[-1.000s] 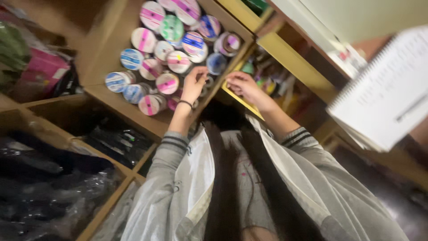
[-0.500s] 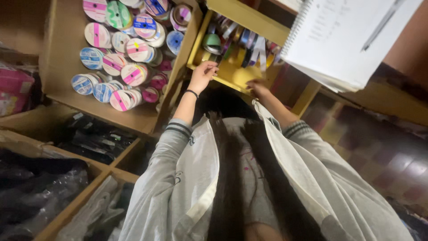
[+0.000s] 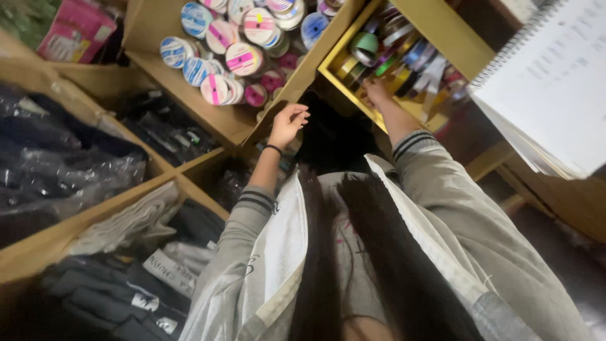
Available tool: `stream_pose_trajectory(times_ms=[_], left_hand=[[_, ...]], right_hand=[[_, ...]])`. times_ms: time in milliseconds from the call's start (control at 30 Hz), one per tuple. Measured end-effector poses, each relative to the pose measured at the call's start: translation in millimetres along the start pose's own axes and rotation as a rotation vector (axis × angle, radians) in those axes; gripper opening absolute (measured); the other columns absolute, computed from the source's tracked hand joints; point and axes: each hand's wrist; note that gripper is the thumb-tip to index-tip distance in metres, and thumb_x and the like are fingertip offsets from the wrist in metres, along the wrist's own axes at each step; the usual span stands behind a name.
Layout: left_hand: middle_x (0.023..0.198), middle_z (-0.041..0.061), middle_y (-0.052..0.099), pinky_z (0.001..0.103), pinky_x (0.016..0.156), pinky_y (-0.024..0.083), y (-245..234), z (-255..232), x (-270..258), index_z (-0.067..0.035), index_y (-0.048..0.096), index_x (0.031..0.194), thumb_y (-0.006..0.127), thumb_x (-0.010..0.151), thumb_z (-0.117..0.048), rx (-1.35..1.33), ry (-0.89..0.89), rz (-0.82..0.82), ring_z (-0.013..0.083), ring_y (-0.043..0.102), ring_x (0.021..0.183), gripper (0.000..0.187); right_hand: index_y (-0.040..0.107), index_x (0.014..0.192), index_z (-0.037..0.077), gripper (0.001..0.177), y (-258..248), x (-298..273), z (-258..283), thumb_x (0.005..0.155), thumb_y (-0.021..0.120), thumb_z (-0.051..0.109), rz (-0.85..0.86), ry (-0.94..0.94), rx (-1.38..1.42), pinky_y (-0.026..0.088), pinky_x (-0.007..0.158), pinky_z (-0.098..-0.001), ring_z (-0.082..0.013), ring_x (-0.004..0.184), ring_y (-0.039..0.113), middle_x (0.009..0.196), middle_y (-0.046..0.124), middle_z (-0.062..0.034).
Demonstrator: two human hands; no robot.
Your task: The person audits inventory by selecting individual spools of ribbon from boxes and drawers, checking them against a handwritten list, and writing notes on the list using a pen.
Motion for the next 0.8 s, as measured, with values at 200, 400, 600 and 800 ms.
stream_pose_trajectory(times_ms=[200,400,600,800], left_hand=[[0.098,0.008,0.072,0.04,0.089,0.053,-15,39,-27,-0.012,0.07,0.109,0.064,0.094,-0.013,0.185,0.183,-0.055,0.0268,0.067,0.099,0.017],[0.097,0.011,0.072,0.03,0.071,0.059,5,51,-32,-0.011,0.066,0.115,0.059,0.094,-0.008,0.027,-0.096,0.066,0.0202,0.07,0.082,0.023],[0.096,0.011,0.072,0.028,0.066,0.059,12,32,-28,-0.013,0.068,0.112,0.061,0.093,-0.007,0.016,-0.066,0.049,0.0188,0.07,0.08,0.021],[0.094,0.01,0.073,0.028,0.065,0.059,20,25,-18,-0.013,0.068,0.111,0.062,0.094,-0.007,0.051,0.022,0.055,0.0185,0.071,0.076,0.019]], right_hand=[[0.068,0.099,0.02,0.023,-1,-39,20,0.087,0.056,0.036,-0.235,-0.022,-0.235,0.057,0.055,-0.0386,-0.0264,0.065,0.065,0.08,0.069,-0.0068],[0.062,0.112,0.013,0.042,-13,-81,72,0.092,0.06,0.049,-0.259,-0.096,-0.001,0.056,0.06,-0.041,-0.0292,0.081,0.066,0.096,0.069,-0.0138],[0.071,0.096,-0.004,0.032,-12,-79,41,0.091,0.054,0.022,-0.336,-0.325,-0.275,0.048,0.092,-0.0514,-0.0434,0.101,0.063,0.096,0.068,-0.0283],[0.071,0.08,0.009,0.03,-4,-21,2,0.083,0.053,0.032,-0.366,-0.225,-0.054,0.053,0.078,-0.0461,-0.0334,0.09,0.068,0.074,0.07,-0.0127]])
Point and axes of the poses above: each hand's wrist, its own x-axis towards the middle knuckle, its own y-axis out of the palm, z = x × y
